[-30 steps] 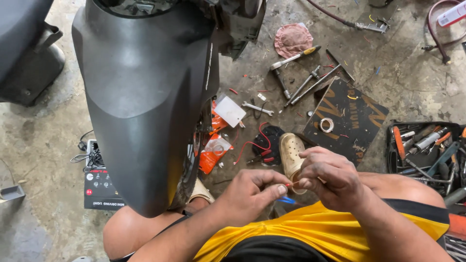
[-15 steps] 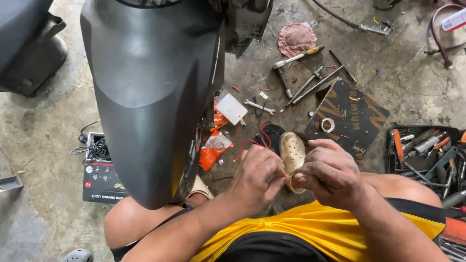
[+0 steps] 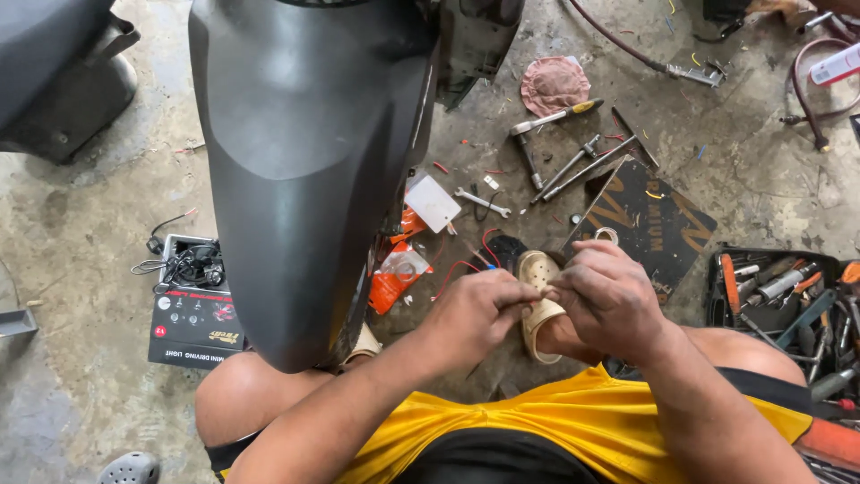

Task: Repairing and connecting electrical wiring on a motorcycle's front panel

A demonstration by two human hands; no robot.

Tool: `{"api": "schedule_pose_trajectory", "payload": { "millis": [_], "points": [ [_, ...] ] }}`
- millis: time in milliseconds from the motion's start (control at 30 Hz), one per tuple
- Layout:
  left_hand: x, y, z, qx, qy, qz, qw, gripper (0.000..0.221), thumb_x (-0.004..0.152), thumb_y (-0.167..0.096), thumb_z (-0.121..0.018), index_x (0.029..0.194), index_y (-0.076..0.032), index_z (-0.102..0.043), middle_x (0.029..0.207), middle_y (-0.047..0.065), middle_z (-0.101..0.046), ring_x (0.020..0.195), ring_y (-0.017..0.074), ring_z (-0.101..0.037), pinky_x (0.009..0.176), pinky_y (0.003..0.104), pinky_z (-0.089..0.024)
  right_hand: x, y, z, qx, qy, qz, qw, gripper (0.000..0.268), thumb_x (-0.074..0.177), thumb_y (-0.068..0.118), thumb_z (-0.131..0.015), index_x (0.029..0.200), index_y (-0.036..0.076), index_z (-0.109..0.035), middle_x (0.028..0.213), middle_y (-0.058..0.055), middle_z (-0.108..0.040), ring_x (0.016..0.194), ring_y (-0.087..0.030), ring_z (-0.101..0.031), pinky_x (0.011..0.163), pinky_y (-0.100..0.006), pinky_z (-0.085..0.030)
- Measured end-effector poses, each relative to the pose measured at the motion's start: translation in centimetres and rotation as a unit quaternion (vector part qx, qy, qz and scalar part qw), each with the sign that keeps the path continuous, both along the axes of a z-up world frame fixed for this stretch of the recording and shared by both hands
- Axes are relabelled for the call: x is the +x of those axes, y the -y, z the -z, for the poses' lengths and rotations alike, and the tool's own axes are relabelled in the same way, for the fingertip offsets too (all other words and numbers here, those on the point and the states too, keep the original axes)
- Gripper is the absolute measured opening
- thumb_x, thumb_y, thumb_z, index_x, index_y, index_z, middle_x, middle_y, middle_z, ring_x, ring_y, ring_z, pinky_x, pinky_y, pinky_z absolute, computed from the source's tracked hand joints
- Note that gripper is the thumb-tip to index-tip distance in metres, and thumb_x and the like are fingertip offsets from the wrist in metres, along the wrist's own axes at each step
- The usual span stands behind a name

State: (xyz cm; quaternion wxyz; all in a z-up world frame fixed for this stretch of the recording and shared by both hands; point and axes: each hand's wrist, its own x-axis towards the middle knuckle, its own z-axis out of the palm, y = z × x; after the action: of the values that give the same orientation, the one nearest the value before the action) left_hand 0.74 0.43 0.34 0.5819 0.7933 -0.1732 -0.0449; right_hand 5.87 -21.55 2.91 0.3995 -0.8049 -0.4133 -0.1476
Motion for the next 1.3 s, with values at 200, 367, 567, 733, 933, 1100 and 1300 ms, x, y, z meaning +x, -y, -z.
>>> {"api": "schedule_pose_trajectory", "payload": {
  "millis": [200,367,567,733,933,1100,1300],
  "points": [
    [0.8,-0.3,1.4,0.047,0.052,0.003,0.998,0.012,0.087,-0.011,-0.079,0.086,-0.015,-0.067,0.079,0.007,-0.07,0.081,0.0327,-0.075,0.07,0.043,-0.061,0.0,-0.5,0.2,-0.016,0.014,-0.014,1.0,0.02,0.095,0.012,-0.077,0.078,0.006,-0.07,0.069,-0.008,-0.062,0.06,-0.029,-0.066,0.096,-0.051,-0.06],
    [0.1,-0.3,2.5,0.126,0.108,-0.03,0.986,0.019,0.086,-0.02,-0.08,0.091,-0.019,-0.062,0.081,0.001,-0.061,0.083,0.028,-0.073,0.07,0.042,-0.061,-1.2,-1.5,-0.6,-0.045,0.024,-0.023,0.998,0.019,0.093,0.016,-0.074,0.075,0.011,-0.069,0.066,-0.005,-0.059,0.058,-0.026,-0.065,0.095,-0.051,-0.059],
    [0.3,-0.4,0.9,0.197,0.153,-0.002,0.968,0.016,0.088,-0.025,-0.079,0.086,-0.019,-0.065,0.082,0.005,-0.059,0.083,0.031,-0.062,0.062,0.048,-0.051,-1.3,-1.7,-2.5,-0.082,0.028,-0.021,0.996,0.022,0.1,0.015,-0.061,0.078,0.012,-0.06,0.071,-0.005,-0.057,0.064,-0.028,-0.062,0.091,-0.047,-0.057],
    [0.8,-1.3,1.6,0.182,0.172,-0.012,0.968,0.035,0.084,-0.027,-0.088,0.074,-0.013,-0.057,0.079,0.005,-0.058,0.08,0.0314,-0.052,0.061,0.05,-0.041,-1.4,-1.3,-1.6,-0.136,0.007,-0.017,0.991,0.016,0.101,0.019,-0.061,0.086,0.015,-0.058,0.077,-0.001,-0.056,0.07,-0.027,-0.062,0.097,-0.042,-0.048],
    [1.2,-1.2,1.5,0.167,0.138,0.034,0.976,0.022,0.09,-0.028,-0.079,0.109,-0.018,-0.074,0.118,0.002,-0.07,0.104,0.0289,-0.063,0.084,0.048,-0.045,-0.9,-1.0,-1.3,-0.108,0.022,-0.039,0.993,0.012,0.095,0.008,-0.052,0.085,0.012,-0.056,0.075,-0.002,-0.052,0.066,-0.027,-0.057,0.097,-0.043,-0.049],
    [1.6,-1.4,3.0,0.091,0.051,0.063,0.993,0.033,0.092,-0.021,-0.08,0.124,-0.022,-0.071,0.117,-0.005,-0.08,0.109,0.0173,-0.072,0.096,0.037,-0.039,-0.7,-0.5,-1.3,-0.123,0.003,-0.034,0.992,0.013,0.103,0.013,-0.055,0.093,0.012,-0.064,0.074,-0.002,-0.052,0.065,-0.027,-0.055,0.097,-0.044,-0.049],
    [2.2,-0.7,3.2,0.087,0.095,0.151,0.98,0.012,0.095,-0.024,-0.078,0.084,-0.021,-0.073,0.115,-0.011,-0.079,0.096,0.0234,-0.061,0.08,0.048,-0.039,-0.8,-0.6,-2.2,-0.082,0.008,-0.08,0.993,0.02,0.102,0.01,-0.054,0.082,0.009,-0.055,0.073,-0.005,-0.053,0.062,-0.029,-0.054,0.093,-0.045,-0.054]
  ]
}}
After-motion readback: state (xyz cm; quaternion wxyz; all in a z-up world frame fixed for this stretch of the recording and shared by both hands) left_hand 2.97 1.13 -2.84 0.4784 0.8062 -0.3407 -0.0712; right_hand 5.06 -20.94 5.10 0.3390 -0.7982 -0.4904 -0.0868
